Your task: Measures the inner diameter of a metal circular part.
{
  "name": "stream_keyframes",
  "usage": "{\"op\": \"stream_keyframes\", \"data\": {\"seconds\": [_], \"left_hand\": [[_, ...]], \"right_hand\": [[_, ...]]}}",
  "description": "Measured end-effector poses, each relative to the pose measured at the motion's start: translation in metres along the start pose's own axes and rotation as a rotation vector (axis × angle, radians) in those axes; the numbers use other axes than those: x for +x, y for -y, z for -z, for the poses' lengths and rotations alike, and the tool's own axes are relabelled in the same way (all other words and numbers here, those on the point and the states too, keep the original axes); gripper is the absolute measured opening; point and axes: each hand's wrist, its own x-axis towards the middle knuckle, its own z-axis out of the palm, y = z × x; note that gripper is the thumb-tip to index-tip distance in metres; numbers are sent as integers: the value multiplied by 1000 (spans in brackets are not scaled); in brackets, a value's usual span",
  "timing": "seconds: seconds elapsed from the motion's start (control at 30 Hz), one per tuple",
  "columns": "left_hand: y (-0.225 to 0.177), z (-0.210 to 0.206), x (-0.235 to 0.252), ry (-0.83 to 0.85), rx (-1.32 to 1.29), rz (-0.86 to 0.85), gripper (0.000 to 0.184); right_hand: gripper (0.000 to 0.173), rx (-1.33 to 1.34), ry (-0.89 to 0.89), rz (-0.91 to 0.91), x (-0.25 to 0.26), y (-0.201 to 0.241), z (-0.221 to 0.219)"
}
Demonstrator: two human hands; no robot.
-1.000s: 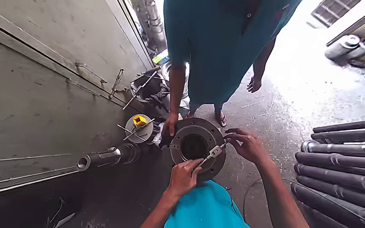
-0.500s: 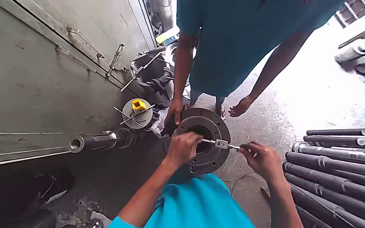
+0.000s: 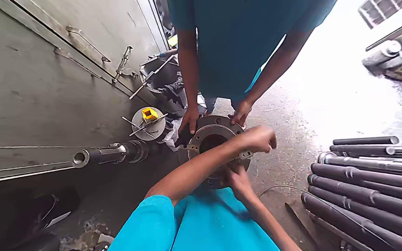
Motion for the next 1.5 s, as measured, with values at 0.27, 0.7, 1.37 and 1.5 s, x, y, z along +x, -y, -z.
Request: {"op": "stream_keyframes", "data": {"seconds": [0.27,0.7,1.37,1.5], "left_hand": [[37,-23,-112,-328,175,91,26],[46,-42,-95,-784,-648,300,24],[22,-151,-167,-872,214,249,31],[43,-121,-169,-882,477,222,31]], "right_hand": [[24,-338,100,539,-1,5,75],[37,-450,272,156,-14,-3,120],[21,-858,73,906,102,43,149],[25,-1033,3,710,58,42,152]]}}
